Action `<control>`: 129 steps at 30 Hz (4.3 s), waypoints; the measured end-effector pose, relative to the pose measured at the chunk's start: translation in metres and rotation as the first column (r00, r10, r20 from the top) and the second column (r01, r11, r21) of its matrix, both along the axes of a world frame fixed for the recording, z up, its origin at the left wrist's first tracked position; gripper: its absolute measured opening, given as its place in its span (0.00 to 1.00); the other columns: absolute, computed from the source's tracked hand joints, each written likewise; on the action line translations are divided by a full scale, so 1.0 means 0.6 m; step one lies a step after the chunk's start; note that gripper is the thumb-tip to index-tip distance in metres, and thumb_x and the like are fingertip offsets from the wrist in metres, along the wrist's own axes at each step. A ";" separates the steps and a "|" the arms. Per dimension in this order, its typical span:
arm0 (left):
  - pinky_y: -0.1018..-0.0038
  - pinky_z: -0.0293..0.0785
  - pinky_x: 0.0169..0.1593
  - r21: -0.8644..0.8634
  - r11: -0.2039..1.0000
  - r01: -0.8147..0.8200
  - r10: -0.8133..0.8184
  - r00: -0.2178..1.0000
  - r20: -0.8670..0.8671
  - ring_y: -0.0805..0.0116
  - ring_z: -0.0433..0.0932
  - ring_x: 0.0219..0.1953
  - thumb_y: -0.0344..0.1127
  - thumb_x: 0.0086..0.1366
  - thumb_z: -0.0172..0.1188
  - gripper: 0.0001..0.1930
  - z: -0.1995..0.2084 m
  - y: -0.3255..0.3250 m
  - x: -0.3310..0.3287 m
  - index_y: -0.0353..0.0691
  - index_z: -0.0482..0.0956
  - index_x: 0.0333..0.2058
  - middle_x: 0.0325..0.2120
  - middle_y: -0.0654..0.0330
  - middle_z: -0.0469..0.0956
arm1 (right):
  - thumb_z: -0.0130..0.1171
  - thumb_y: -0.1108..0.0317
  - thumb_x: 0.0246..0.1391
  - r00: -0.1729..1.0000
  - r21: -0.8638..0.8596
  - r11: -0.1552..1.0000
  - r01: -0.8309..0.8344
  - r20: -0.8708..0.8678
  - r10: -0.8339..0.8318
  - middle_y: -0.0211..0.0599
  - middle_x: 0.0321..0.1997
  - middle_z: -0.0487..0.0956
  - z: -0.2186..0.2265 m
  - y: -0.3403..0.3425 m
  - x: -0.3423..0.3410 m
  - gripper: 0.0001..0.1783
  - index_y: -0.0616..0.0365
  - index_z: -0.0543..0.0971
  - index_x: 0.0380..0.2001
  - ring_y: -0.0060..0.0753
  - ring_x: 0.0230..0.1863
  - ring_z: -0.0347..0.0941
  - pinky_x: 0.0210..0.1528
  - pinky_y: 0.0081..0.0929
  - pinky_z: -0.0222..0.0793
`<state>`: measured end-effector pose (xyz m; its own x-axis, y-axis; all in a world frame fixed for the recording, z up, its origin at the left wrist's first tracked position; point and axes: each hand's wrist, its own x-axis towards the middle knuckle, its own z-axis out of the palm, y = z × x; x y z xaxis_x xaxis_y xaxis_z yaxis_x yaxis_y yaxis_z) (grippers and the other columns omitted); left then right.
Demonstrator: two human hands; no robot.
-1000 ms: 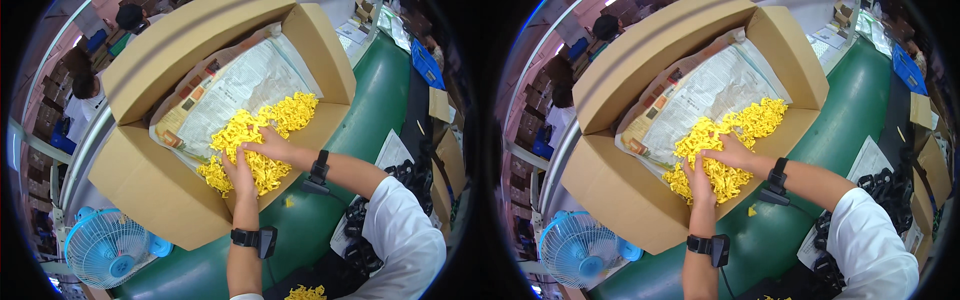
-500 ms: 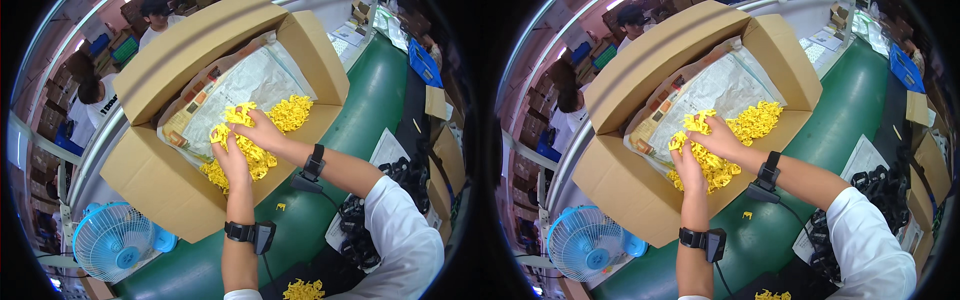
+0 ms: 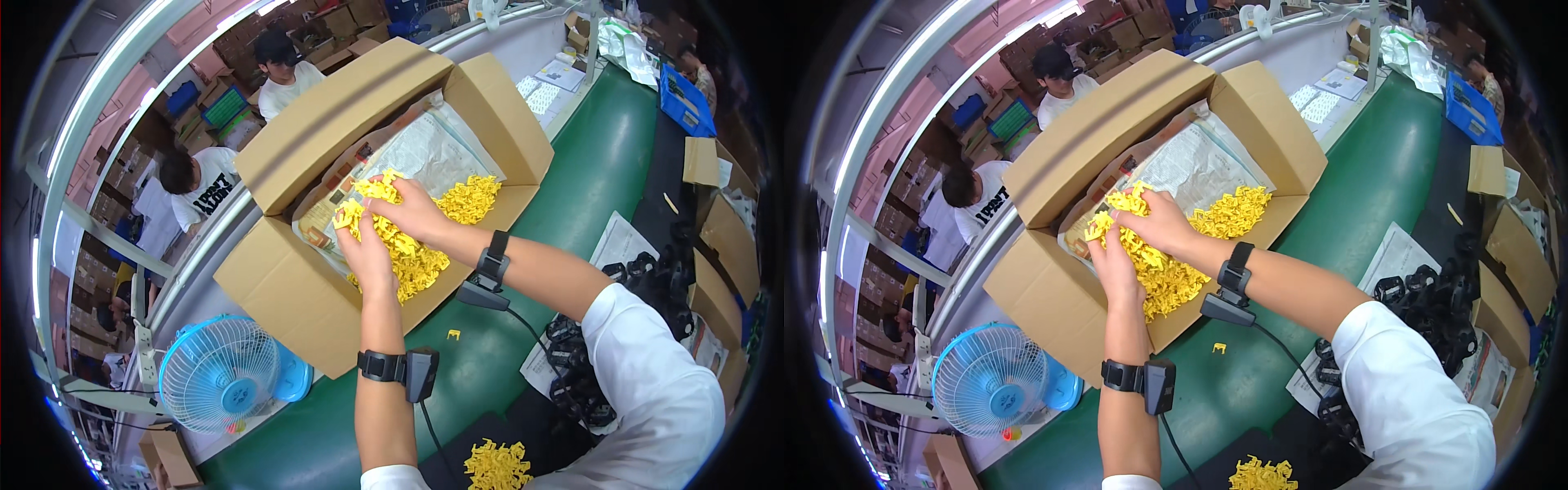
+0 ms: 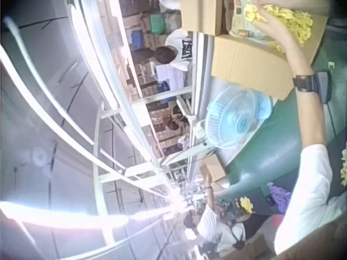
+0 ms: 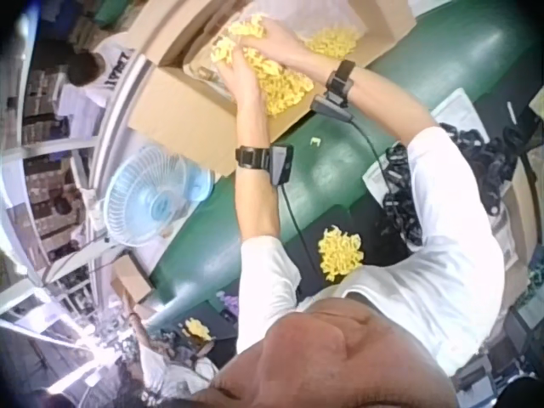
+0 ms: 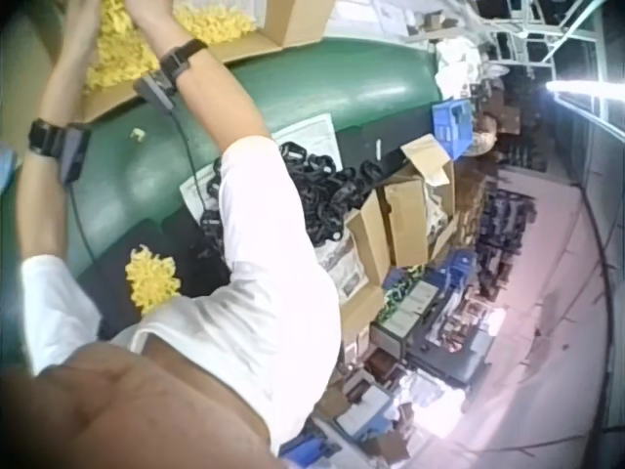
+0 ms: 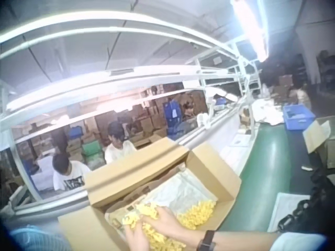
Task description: Assembling small yellow plastic components into black plastic shells on an industrial production line.
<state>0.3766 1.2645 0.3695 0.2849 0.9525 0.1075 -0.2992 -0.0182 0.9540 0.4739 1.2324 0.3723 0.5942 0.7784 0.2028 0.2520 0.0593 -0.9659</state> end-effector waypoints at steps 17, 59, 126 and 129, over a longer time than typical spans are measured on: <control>0.66 0.64 0.58 -0.139 0.988 0.068 -0.104 0.959 -0.263 0.59 0.70 0.57 0.36 0.65 0.53 0.23 -0.140 0.046 -0.007 0.36 0.69 0.57 0.55 0.52 0.72 | 0.64 0.49 0.50 0.974 -0.163 0.985 0.052 -0.209 -0.086 0.59 0.46 0.78 -0.158 0.015 -0.015 0.37 0.76 0.72 0.48 0.44 0.49 0.75 0.52 0.33 0.69; 0.70 0.72 0.48 0.048 0.996 0.072 -0.065 0.989 -0.131 0.66 0.74 0.48 0.38 0.67 0.51 0.19 0.112 -0.110 -0.141 0.36 0.69 0.53 0.47 0.55 0.75 | 0.62 0.52 0.53 0.994 0.056 0.995 0.078 -0.085 -0.073 0.57 0.49 0.76 0.077 -0.121 -0.147 0.31 0.67 0.73 0.51 0.43 0.51 0.73 0.51 0.34 0.68; 0.58 0.62 0.62 0.212 0.970 0.119 0.049 0.759 -0.649 0.43 0.65 0.60 0.35 0.62 0.59 0.25 -0.331 -0.695 -0.531 0.36 0.68 0.57 0.57 0.42 0.64 | 0.62 0.57 0.53 0.967 -0.331 0.937 -0.111 0.183 0.179 0.49 0.60 0.63 -0.321 -0.726 -0.474 0.27 0.46 0.72 0.57 0.56 0.55 0.71 0.54 0.41 0.71; 0.57 0.62 0.62 0.212 0.968 0.135 0.054 0.713 -0.699 0.43 0.65 0.60 0.36 0.62 0.60 0.26 -0.319 -0.688 -0.534 0.36 0.68 0.57 0.58 0.42 0.63 | 0.62 0.59 0.53 0.956 -0.421 0.889 -0.182 0.136 0.260 0.48 0.60 0.63 -0.298 -0.719 -0.468 0.26 0.46 0.73 0.56 0.57 0.57 0.69 0.55 0.41 0.70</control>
